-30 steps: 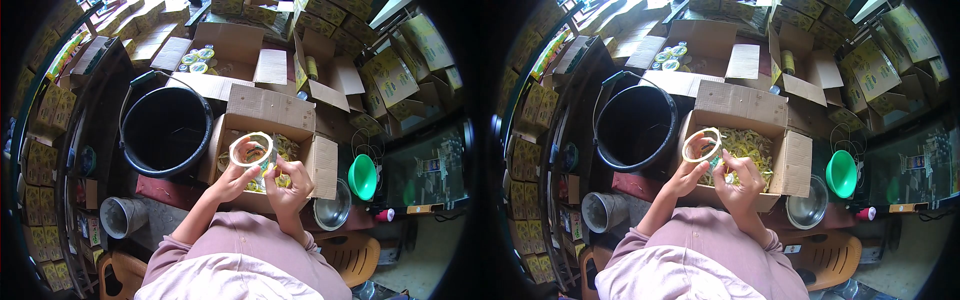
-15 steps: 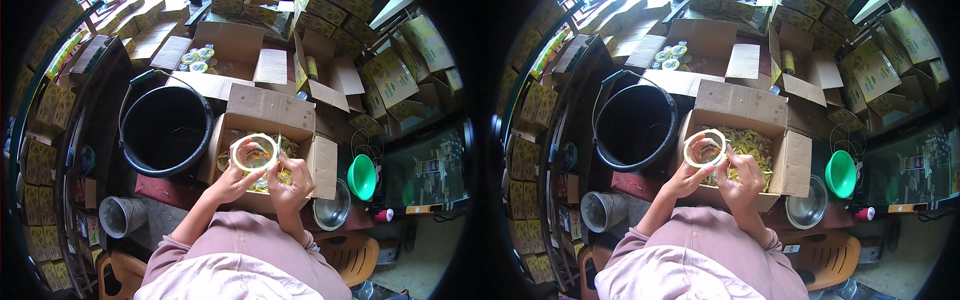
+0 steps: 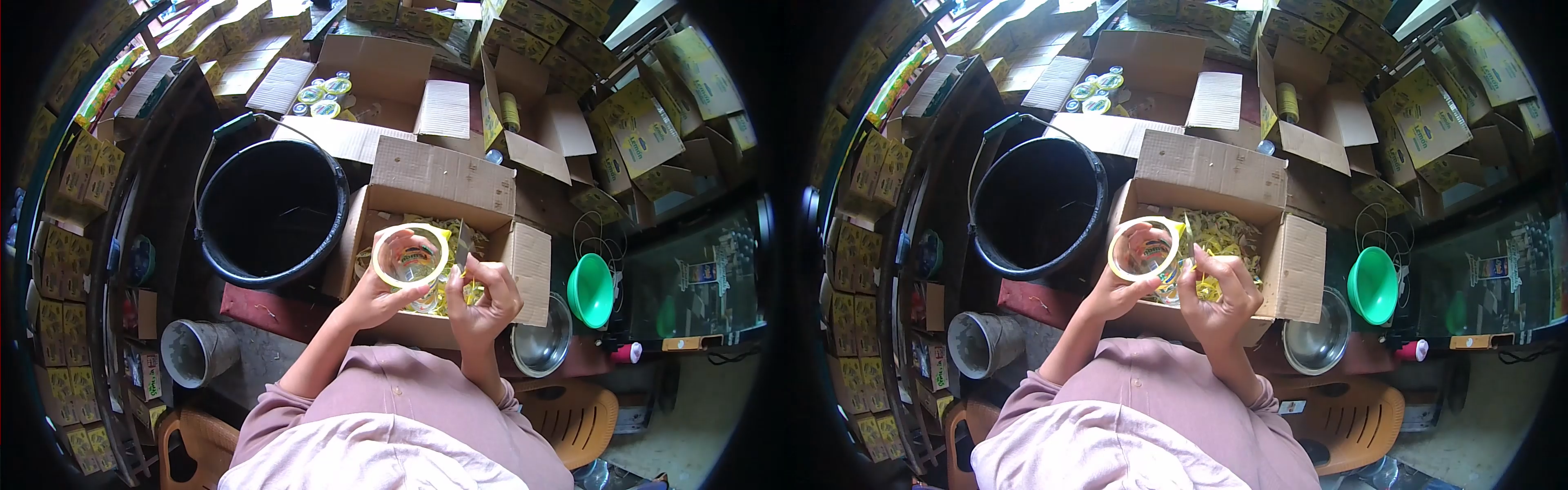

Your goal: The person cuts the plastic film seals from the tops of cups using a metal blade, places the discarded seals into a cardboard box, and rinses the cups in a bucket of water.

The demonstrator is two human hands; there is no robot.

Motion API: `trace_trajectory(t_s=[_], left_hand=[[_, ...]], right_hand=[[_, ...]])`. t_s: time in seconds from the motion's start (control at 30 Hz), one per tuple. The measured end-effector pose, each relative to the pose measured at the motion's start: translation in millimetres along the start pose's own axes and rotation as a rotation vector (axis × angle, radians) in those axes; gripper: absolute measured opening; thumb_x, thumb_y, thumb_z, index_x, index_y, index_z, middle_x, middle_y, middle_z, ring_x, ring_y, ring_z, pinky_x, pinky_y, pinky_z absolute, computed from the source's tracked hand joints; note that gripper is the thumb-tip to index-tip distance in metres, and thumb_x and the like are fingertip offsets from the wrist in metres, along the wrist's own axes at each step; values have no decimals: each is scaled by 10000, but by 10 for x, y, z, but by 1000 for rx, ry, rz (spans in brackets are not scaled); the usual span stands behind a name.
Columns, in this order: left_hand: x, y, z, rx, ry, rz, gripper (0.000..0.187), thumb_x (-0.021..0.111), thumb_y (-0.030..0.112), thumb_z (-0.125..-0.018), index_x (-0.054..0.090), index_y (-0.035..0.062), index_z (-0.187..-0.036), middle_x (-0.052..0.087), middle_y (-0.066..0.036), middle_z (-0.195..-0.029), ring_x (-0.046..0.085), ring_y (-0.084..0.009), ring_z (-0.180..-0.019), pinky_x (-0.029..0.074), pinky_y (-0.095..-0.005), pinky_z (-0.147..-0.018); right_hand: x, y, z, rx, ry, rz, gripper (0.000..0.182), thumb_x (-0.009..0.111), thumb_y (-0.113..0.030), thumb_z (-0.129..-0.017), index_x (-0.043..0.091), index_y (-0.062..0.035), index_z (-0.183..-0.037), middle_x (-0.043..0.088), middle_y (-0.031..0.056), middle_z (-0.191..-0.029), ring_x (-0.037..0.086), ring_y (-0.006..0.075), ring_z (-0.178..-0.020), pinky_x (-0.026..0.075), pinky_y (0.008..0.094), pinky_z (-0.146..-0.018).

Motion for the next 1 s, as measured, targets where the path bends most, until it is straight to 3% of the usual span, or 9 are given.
trace_trajectory(t_s=[0.2,0.4,0.6,1.0], left_hand=[[-30,-55,25,-47,1,31,674,660,44,-767,246,25,-1299,349,-92,-1198,401,-186,-1165,338,-331,-992],[39,93,-19,64,-59,-61,677,675,47,-755,262,38,-1291,342,-87,-1180,399,-193,-1163,347,-331,-985],[22,68,-13,56,-38,-51,639,695,68,-743,314,31,-1254,339,-87,-1144,405,-202,-1139,357,-331,-972],[-46,95,-11,45,-124,-287,620,704,63,-703,358,22,-1217,360,-95,-1139,424,-213,-1115,361,-317,-962]], right_hand=[[6,-65,31,6,-17,19,270,652,50,-625,660,-13,-887,576,65,-686,575,133,-586,470,242,-544],[21,-90,9,-5,-39,27,271,652,54,-624,662,-14,-887,578,68,-687,575,134,-587,469,242,-547],[-1,-81,33,-6,-33,10,278,651,57,-618,665,-14,-887,579,72,-689,575,136,-588,469,243,-550],[19,-59,0,-71,-47,64,296,647,61,-618,670,-35,-897,582,72,-701,577,153,-607,473,262,-567]])
Point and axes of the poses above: each hand's wrist, its own z-axis away from the middle knuckle, its own x-axis out of the palm, y = z × x, the point moved 6 cm from there along -z, towards the middle knuckle
